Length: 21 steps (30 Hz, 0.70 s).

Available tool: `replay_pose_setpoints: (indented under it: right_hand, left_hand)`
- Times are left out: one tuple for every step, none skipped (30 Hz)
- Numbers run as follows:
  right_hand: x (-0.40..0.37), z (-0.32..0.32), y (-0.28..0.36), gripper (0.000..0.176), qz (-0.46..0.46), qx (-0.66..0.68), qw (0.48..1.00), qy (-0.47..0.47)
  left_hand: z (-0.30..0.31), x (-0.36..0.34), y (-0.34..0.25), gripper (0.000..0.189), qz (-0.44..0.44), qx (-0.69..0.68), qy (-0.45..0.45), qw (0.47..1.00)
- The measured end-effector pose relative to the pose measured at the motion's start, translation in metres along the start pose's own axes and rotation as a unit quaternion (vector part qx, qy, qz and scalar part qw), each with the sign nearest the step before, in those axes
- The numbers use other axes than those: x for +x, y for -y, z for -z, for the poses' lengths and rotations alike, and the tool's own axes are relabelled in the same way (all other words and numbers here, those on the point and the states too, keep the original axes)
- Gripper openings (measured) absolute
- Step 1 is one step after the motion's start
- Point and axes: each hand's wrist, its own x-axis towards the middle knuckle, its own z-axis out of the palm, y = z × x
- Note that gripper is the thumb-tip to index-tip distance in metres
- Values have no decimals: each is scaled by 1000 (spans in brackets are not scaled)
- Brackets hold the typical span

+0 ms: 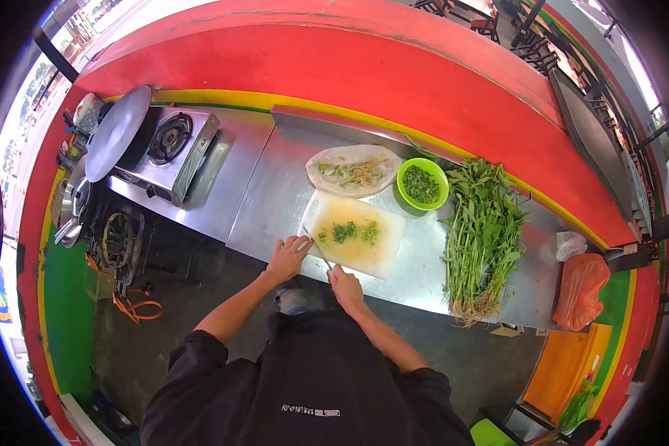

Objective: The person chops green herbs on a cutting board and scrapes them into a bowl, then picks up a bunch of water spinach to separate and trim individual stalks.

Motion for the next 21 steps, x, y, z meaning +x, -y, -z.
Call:
replay_pose_setpoints:
  right_hand:
    - [1,0,2,28,5,-23,1000,-1]
    - [3,-1,5,28,5,-24,1000,-1]
    - [5,-2,7,28,10,-32,999,-11]
    - [7,-3,8,27,14,-40,999,-22]
    - [7,-2,8,27,15,-39,999,-23]
    - [8,-4,6,28,11,-22,999,-22]
    - [8,-5,4,28,8,-4,1000,-20]
    - [7,-6,1,28,9,-3,1000,-21]
    - [4,-4,-1,29,10,15,999,-28]
    - [1,-3,-3,30,11,32,999,-36]
    - [-2,-3,-4,30,9,31,999,-36]
    - [-6,-3,-4,30,-1,35,999,-34]
    - [-8,-2,-4,31,-11,40,999,-32]
    - [-10,-1,-4,31,-13,39,999,-33]
    - [-11,-1,-5,31,-5,48,998,-28]
    - [-12,0,-5,31,4,56,998,-23]
    - [-13,1,-5,31,3,56,998,-24]
    - [-13,1,-5,31,1,51,998,-21]
    - [-13,0,-5,31,-1,46,999,-17]
    - [-13,0,-5,31,-1,46,999,-17]
    - [-13,0,-4,31,-5,46,999,-15]
  left_hand:
    - [1,1,0,54,1,-4,7,1000]
    - [3,1,0,53,3,-7,13,1000]
    - [2,1,0,53,3,-6,12,1000]
    - [2,1,1,53,3,-5,17,1000]
    - [1,1,1,53,3,-3,23,1000]
    - [1,1,1,53,2,-2,22,1000]
    - [0,1,1,54,6,-3,20,1000]
    - [-1,1,2,55,10,-4,19,1000]
    - [0,0,2,55,10,-4,19,1000]
    - [0,-1,2,55,9,-5,16,1000]
    - [0,-2,2,56,6,-6,14,1000]
    - [0,-1,1,56,5,-8,14,1000]
    - [1,-2,1,57,5,-10,15,1000]
    - [2,-2,1,58,5,-12,16,1000]
    - [3,-3,2,58,3,-12,16,1000]
    - [3,-3,2,59,0,-9,18,1000]
    - [4,-3,3,60,-4,-5,20,1000]
    - [3,-3,4,60,-5,-5,19,1000]
    - [3,-3,4,61,-7,-6,19,1000]
    - [2,-4,5,62,-9,-6,19,1000]
    - [2,-4,5,62,-9,-6,19,1000]
